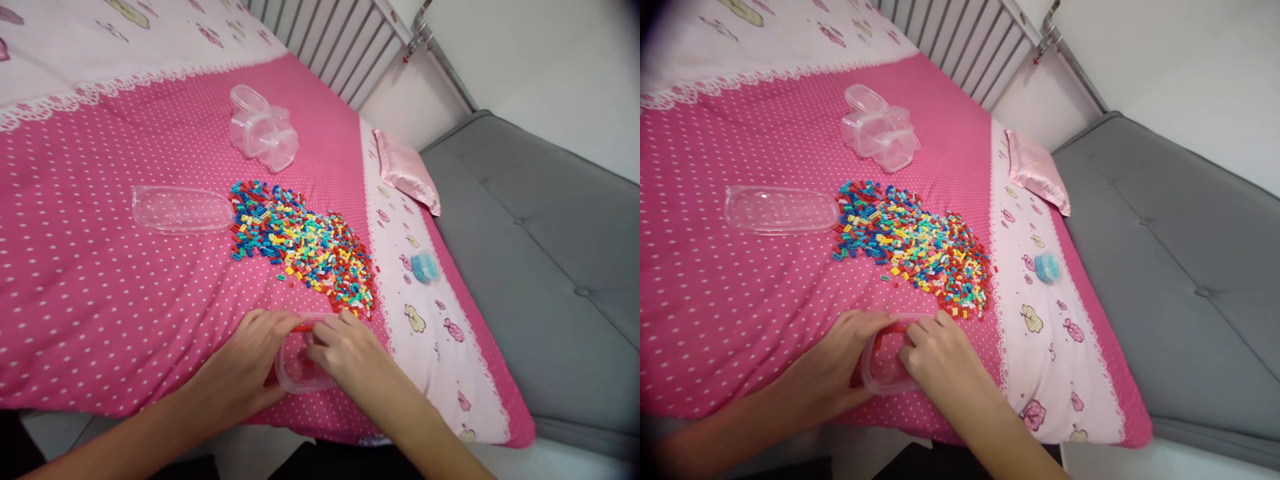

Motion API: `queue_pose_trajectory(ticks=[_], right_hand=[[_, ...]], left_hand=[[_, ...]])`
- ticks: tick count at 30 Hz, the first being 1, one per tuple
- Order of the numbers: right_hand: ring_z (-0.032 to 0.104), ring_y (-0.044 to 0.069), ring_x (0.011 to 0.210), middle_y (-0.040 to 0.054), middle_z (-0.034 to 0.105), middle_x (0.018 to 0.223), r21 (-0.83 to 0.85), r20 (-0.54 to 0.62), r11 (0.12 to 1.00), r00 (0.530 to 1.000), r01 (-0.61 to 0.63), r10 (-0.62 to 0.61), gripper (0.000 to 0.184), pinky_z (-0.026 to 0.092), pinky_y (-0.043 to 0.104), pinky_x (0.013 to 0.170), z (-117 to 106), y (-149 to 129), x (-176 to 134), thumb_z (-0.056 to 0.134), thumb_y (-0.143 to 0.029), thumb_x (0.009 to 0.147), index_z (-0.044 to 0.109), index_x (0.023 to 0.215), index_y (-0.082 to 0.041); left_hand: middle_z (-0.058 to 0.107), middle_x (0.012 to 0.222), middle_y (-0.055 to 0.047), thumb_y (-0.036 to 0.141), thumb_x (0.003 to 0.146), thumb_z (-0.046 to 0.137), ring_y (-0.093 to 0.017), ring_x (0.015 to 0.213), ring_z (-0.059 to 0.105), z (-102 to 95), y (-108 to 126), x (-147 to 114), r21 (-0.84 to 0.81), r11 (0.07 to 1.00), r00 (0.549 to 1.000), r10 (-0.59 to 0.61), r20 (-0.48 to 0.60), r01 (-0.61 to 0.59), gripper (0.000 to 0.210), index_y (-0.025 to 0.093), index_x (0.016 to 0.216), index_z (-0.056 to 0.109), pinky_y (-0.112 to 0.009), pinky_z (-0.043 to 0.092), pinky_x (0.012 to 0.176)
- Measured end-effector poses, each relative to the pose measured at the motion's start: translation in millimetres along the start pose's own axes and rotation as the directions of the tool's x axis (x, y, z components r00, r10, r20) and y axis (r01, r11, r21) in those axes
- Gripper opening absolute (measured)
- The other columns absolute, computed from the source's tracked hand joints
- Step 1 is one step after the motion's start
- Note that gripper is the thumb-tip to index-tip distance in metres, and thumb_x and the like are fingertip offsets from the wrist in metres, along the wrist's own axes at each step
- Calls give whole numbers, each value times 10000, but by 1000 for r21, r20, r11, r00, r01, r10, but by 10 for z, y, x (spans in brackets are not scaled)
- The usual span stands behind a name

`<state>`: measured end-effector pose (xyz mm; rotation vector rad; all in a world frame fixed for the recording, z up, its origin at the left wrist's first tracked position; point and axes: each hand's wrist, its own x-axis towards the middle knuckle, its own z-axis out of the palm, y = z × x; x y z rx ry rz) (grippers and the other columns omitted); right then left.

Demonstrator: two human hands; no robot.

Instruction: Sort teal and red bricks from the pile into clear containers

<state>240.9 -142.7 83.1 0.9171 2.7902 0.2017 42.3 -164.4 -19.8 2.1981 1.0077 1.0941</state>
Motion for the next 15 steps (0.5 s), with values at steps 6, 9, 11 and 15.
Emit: queue_pose_trajectory(ticks=[6,9,11,15], right_hand=[[539,210,754,15,641,750,-74,-93,987,987,-141,133,195,344,366,670,-87,164,-201,871,-158,846,726,729,-216],[542,238,783,32,640,745,-130,-96,981,987,-141,129,227,342,380,678,-23,130,-216,927,-205,781,728,676,-231],[553,251,811,40,658,780,-154,-73,978,989,-141,131,228,354,388,697,21,75,-192,952,-237,751,738,673,-235],[567,248,811,40,664,780,-183,-57,973,989,-141,133,230,368,391,704,69,-1,-108,951,-249,759,737,679,-224]], left_hand=[[667,1306,-68,135,858,674,-284,1169,654,14,-39,-1,-2,999,999,34,21,-34,673,255,1451,380,-454,524,1033],[651,1327,-73,138,861,694,-289,1195,637,15,-35,-17,2,1000,1000,7,29,-7,688,260,1453,366,-464,512,1053],[645,1338,-75,114,877,677,-287,1218,627,0,-21,-18,22,1000,999,-5,45,4,679,258,1455,352,-468,490,1084],[654,1330,-69,119,902,658,-278,1198,641,-19,-11,2,25,999,999,28,45,-29,671,259,1475,338,-449,496,1063]])
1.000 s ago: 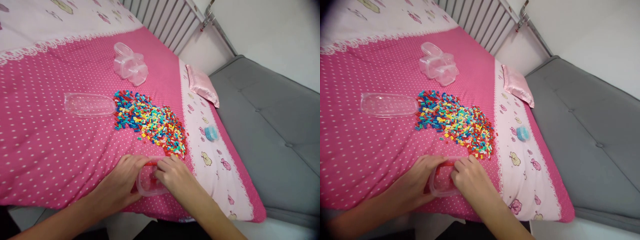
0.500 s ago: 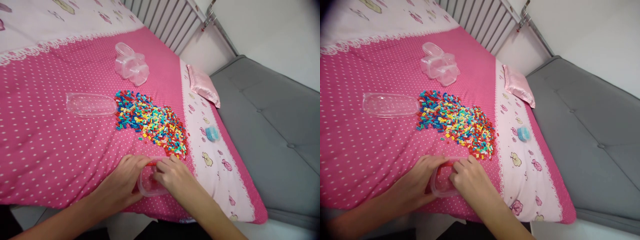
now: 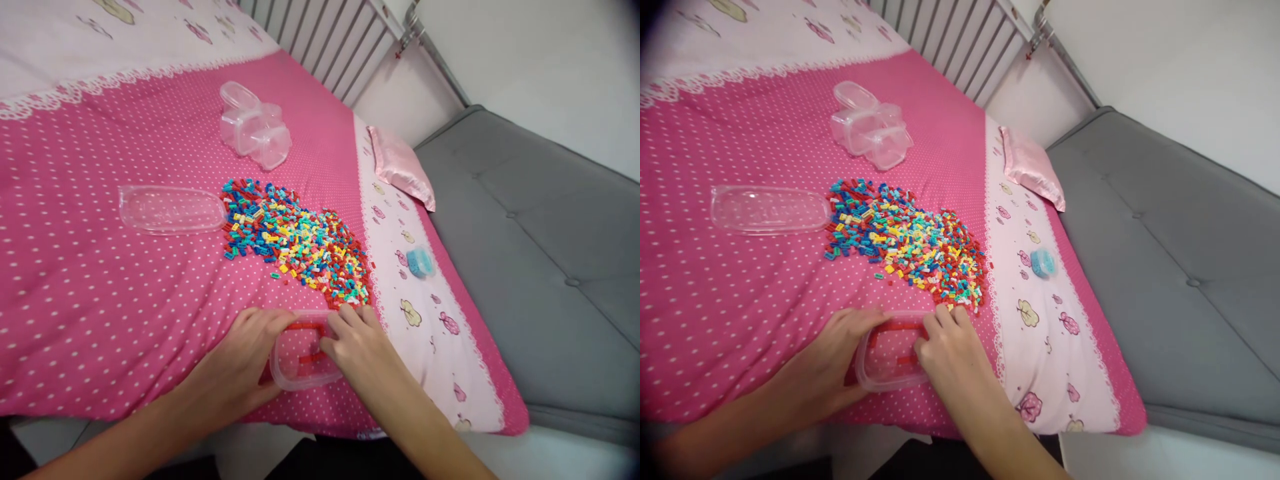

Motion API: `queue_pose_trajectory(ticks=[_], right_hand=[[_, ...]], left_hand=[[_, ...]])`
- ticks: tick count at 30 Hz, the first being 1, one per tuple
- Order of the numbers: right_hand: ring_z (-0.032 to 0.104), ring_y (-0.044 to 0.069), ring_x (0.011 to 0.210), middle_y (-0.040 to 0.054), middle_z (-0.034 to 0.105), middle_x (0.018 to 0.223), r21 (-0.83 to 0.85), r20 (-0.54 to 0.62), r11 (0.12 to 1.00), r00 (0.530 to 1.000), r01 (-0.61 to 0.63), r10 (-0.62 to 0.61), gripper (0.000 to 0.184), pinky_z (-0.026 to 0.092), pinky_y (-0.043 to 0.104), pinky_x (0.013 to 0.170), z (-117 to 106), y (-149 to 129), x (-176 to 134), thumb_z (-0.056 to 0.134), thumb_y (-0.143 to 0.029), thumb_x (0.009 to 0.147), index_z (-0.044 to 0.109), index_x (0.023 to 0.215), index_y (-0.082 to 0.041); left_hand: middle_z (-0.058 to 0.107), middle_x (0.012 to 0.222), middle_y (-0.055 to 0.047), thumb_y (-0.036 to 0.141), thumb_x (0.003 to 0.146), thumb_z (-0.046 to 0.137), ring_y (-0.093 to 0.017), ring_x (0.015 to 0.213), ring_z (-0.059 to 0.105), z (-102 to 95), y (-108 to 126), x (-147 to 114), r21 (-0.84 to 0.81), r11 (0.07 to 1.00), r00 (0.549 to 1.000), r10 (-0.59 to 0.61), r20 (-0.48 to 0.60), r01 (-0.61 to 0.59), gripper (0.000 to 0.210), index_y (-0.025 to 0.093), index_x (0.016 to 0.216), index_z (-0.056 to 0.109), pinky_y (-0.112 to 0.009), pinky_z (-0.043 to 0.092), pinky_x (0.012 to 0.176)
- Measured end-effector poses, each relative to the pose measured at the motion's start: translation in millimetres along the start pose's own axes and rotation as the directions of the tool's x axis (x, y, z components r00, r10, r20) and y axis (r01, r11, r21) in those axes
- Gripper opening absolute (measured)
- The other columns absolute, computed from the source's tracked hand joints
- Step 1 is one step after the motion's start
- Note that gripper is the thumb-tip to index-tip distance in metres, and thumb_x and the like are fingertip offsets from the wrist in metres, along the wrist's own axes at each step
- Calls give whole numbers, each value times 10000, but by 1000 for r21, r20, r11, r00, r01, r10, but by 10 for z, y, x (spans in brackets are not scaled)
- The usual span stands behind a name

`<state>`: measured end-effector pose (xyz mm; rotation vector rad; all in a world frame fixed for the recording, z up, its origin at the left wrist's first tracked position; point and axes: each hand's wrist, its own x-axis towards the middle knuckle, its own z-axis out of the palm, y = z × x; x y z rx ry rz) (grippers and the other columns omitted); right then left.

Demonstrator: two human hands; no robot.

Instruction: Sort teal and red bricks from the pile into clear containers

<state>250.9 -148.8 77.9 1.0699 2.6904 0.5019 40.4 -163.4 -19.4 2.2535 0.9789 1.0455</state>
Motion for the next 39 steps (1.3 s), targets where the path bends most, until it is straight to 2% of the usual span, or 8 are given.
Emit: queue_pose_trajectory(ticks=[5,8,11,15,24,30,35,39], right_hand=[[611,232,805,45,696,768,22,44,1000,999,18,-18,177,408,378,707,-31,10,63,838,-168,876,729,741,-202],[631,203,728,8,711,731,189,5,978,996,-86,86,177,422,344,656,-142,60,9,795,-91,883,708,779,-204],[670,146,707,-32,737,767,510,4,834,970,-210,242,195,466,267,641,-257,79,-56,725,-52,921,716,831,-224],[737,136,768,-31,791,858,758,118,617,975,-212,191,231,534,216,713,-240,21,-10,667,-28,944,758,875,-228],[739,169,871,12,796,991,804,112,543,958,-243,263,256,562,264,810,-136,-56,63,676,-27,915,777,1050,-219],[713,155,767,33,756,921,794,1,542,891,-277,454,244,574,263,715,-202,302,121,599,-87,907,785,994,-219],[734,148,695,32,776,835,728,131,527,844,-438,521,193,583,241,684,232,658,331,631,-51,848,770,900,-176],[721,153,701,32,765,805,662,149,598,861,-452,487,110,550,248,698,553,674,435,750,-68,843,775,883,-168]], left_hand=[[660,1321,-62,127,876,681,-278,1180,643,-2,0,22,-20,999,1000,-26,-5,25,678,270,1462,371,-438,509,1037],[678,1275,-61,117,865,653,-276,1132,660,-13,8,16,-44,999,1000,-20,-13,20,616,255,1415,412,-435,526,995],[684,1263,-64,131,875,631,-282,1124,669,-3,-1,-4,-50,999,1000,-20,-18,19,570,253,1396,432,-436,529,991],[701,1260,-67,217,900,649,-302,1127,681,39,-24,-10,-83,996,998,-27,-56,22,546,275,1400,439,-446,525,1006],[713,1248,-56,178,900,614,-278,1116,697,-14,23,28,-59,998,999,-37,-36,34,493,259,1361,458,-413,526,1005],[680,1275,-58,147,857,652,-278,1128,674,24,-32,-18,-12,1000,1000,4,-19,-5,646,266,1427,371,-433,537,992],[656,1313,-51,97,868,636,-279,1174,640,10,-20,-28,-20,997,997,-69,42,70,679,292,1457,361,-453,531,1029],[654,1315,-56,102,839,657,-295,1167,644,10,-17,-42,-36,998,998,-56,-8,56,698,288,1451,380,-463,550,1012]])
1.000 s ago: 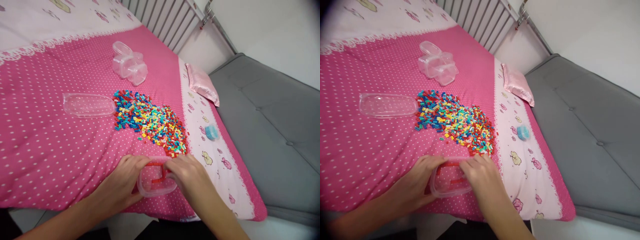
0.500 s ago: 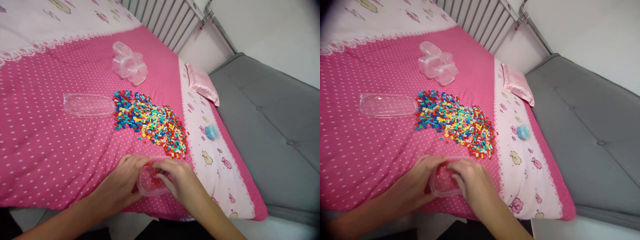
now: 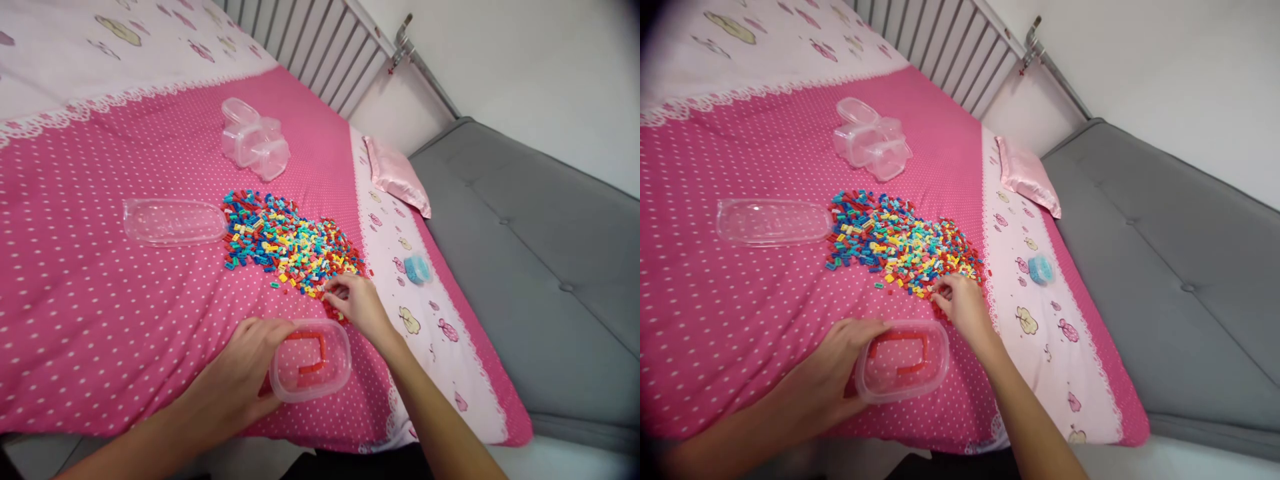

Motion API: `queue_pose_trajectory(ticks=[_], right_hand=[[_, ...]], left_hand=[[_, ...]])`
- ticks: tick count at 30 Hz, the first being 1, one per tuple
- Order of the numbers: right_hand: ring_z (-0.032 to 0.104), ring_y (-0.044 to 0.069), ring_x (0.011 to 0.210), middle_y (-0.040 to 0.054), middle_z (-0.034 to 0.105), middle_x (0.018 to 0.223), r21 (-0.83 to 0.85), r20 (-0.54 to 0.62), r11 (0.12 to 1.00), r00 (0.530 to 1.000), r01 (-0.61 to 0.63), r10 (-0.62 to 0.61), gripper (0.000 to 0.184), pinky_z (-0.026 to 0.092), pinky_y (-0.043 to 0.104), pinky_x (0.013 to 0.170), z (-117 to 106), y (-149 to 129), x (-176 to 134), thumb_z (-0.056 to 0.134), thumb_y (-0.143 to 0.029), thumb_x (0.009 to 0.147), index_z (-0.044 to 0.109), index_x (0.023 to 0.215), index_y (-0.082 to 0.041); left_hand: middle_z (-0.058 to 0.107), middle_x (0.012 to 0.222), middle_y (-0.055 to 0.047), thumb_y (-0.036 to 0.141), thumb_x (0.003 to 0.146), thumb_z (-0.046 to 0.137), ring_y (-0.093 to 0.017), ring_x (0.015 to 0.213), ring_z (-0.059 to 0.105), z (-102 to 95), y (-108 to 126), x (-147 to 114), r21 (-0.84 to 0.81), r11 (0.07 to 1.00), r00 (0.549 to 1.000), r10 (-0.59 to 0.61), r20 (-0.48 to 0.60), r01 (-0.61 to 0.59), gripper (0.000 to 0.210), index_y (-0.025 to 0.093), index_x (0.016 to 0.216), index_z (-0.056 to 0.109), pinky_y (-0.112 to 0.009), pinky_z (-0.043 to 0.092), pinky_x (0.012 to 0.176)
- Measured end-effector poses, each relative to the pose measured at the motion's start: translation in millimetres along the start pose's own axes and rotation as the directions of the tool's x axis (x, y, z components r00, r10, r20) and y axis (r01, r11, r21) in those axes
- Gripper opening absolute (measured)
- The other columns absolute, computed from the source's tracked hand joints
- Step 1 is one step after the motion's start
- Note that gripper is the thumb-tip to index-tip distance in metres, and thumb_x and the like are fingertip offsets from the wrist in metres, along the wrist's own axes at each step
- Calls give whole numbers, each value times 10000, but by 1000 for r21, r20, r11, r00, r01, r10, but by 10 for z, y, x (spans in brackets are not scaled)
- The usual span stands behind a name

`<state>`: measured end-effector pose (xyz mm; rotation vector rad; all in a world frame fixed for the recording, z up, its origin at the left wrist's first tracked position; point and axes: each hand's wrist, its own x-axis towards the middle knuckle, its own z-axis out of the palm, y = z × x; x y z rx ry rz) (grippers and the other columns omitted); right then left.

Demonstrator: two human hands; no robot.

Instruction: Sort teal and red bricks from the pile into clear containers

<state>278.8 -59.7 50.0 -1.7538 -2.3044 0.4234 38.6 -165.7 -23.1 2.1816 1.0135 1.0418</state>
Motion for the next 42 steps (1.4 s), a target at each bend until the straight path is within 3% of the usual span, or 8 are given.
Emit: queue_pose_trajectory(ticks=[4,10,16,22,28,33,38,42], right_hand=[[718,181,835,58,764,922,-108,38,993,998,50,-46,128,513,280,771,134,10,10,793,-77,850,794,912,-189],[698,198,887,66,741,956,-147,73,984,993,105,-95,141,484,291,789,137,-10,27,795,-86,854,788,955,-182],[661,171,760,26,729,844,-34,34,993,993,116,-115,199,475,272,741,151,-11,37,735,-21,784,773,867,-197],[633,155,601,4,700,678,213,-75,976,997,36,-20,76,494,261,617,64,31,32,698,-188,788,765,823,-201],[697,190,641,59,769,740,475,-195,879,970,-34,143,252,566,289,615,-124,95,-175,737,-422,777,773,856,-185],[723,179,691,64,800,802,617,-304,787,916,-18,260,233,577,265,640,-153,86,-556,754,-421,800,773,876,-201],[671,126,596,13,770,711,807,-257,590,907,11,334,131,535,192,565,-69,-57,-777,834,-307,734,792,825,-224],[680,120,589,7,768,700,842,-197,539,937,12,287,99,544,179,565,-53,-219,-820,816,-226,713,798,810,-227]], left_hand=[[663,1311,-57,97,835,663,-293,1171,651,19,-10,-7,-5,1000,1000,7,-4,-7,675,281,1435,416,-463,551,1023],[675,1302,-60,124,839,659,-288,1155,660,37,-22,6,5,1000,999,26,-33,-26,664,266,1447,433,-459,551,1017],[681,1292,-53,129,852,662,-289,1142,672,21,-11,8,6,1000,999,27,-23,-27,655,271,1446,424,-452,559,995],[686,1305,-43,112,871,638,-292,1167,673,-7,11,3,-6,1000,1000,-7,-2,7,646,288,1454,423,-454,553,1027],[651,1436,-80,73,830,585,-324,1299,636,17,-33,-13,22,999,1000,-28,2,28,823,268,1577,302,-562,502,1146],[598,1505,-114,125,867,574,-352,1363,598,36,-63,-27,63,998,999,-25,-30,27,827,266,1618,257,-576,525,1140],[530,1566,-150,293,915,680,-367,1387,579,-22,-74,-135,121,992,999,-43,-17,45,898,265,1658,176,-552,566,1112],[454,1603,-130,416,927,716,-373,1406,526,-152,-17,-179,170,985,997,-25,-68,36,906,290,1663,202,-526,540,1124]])
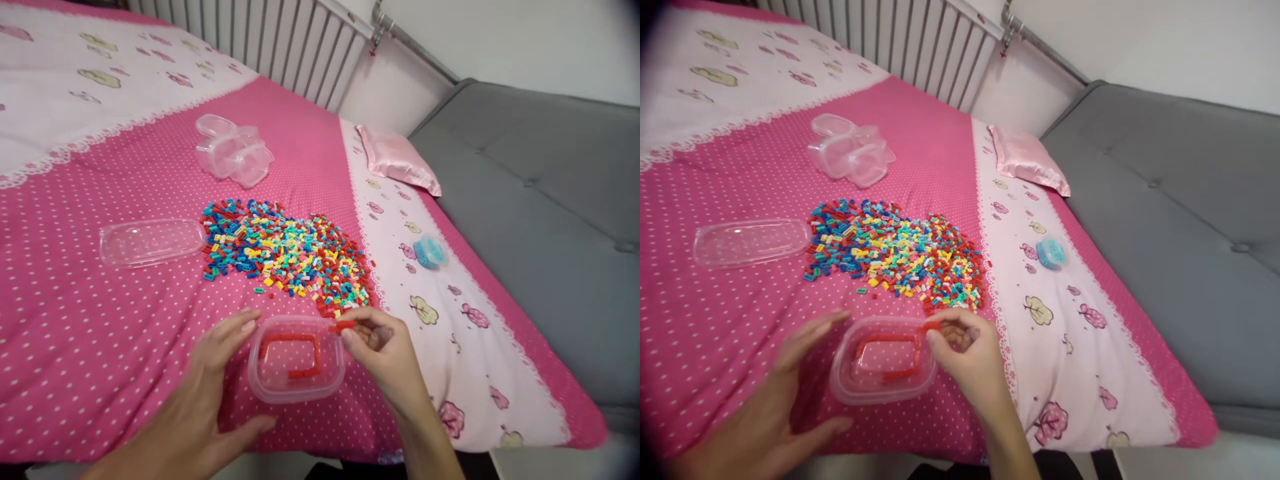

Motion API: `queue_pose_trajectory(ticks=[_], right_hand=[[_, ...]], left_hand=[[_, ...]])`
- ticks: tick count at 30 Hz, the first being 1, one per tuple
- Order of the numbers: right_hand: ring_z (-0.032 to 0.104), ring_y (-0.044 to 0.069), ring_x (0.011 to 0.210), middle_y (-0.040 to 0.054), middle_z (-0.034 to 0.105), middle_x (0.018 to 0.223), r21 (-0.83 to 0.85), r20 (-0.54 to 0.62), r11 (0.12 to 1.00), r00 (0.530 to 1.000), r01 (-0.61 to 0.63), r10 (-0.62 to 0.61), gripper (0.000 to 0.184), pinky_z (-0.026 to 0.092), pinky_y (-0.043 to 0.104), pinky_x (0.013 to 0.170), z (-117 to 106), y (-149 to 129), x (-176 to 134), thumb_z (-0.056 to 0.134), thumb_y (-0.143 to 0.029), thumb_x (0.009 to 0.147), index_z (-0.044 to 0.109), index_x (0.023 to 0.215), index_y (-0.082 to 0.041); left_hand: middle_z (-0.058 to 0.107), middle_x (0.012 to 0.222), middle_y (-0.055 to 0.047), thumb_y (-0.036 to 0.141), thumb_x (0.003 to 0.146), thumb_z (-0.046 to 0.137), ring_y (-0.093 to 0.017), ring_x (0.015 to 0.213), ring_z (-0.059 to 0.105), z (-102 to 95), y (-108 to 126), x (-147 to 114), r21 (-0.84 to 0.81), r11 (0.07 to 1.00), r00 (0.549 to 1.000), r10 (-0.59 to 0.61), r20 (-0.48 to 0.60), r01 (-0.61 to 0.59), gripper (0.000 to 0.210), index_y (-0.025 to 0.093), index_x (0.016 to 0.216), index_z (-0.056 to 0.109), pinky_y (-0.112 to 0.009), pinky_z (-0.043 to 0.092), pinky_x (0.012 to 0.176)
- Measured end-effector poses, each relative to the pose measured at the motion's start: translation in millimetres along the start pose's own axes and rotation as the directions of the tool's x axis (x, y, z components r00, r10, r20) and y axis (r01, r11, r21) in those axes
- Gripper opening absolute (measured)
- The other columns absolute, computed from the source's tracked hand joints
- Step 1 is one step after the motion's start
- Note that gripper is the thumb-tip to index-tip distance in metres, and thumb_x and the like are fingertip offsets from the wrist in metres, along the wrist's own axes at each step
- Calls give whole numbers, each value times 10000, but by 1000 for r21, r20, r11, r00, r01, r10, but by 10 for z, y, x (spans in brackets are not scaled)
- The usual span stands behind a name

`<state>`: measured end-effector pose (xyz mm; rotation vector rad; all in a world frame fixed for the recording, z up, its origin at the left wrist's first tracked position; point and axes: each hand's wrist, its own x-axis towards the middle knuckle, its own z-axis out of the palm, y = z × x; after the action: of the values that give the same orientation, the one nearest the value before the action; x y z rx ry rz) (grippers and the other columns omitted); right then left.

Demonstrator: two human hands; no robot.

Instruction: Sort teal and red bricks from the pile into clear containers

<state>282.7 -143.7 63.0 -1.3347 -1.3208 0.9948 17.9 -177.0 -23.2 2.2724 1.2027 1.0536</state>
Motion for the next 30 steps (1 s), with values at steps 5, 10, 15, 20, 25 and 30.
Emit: queue_pose_trajectory(ticks=[5,10,15,20,25,30], right_hand=[[682,122,578,0,759,679,-24,40,1000,999,19,-18,106,558,182,558,102,-99,-87,765,-175,711,792,802,-224],[683,127,572,7,765,689,37,82,999,997,-2,-1,92,569,193,551,175,-105,-104,752,-198,726,789,806,-220],[733,145,617,28,800,749,117,94,993,995,-29,18,97,578,192,568,211,-63,-85,758,-205,717,784,809,-219],[746,164,637,45,809,778,136,134,987,989,-86,68,114,599,218,580,148,-21,-109,792,-248,733,804,839,-211],[785,202,758,58,819,847,157,224,979,970,-131,94,156,650,285,700,38,23,-117,791,-310,804,838,924,-222],[798,223,818,64,830,906,176,214,982,977,-63,24,153,660,316,738,15,17,-122,774,-324,852,841,955,-232]], left_hand=[[513,1475,-96,385,979,667,-320,1360,477,-218,285,297,59,988,987,146,-60,-143,591,293,1518,443,-478,419,1132],[721,1243,-6,328,1042,597,-273,1234,546,-280,565,787,79,989,991,121,50,-125,203,307,1236,651,-428,358,1032],[771,952,48,270,1070,586,-195,959,658,-193,646,1017,52,990,992,129,-8,-128,122,301,1102,700,-403,317,930],[754,875,58,207,1010,686,-178,894,666,-182,705,1075,50,995,996,85,41,-87,103,288,1028,747,-411,285,934],[735,781,30,233,999,700,-188,812,636,-202,734,1129,152,978,987,130,96,-143,158,253,859,770,-421,297,876],[714,685,41,245,1079,584,-200,805,619,-203,831,1172,276,924,964,251,90,-267,296,228,838,754,-436,265,906]])
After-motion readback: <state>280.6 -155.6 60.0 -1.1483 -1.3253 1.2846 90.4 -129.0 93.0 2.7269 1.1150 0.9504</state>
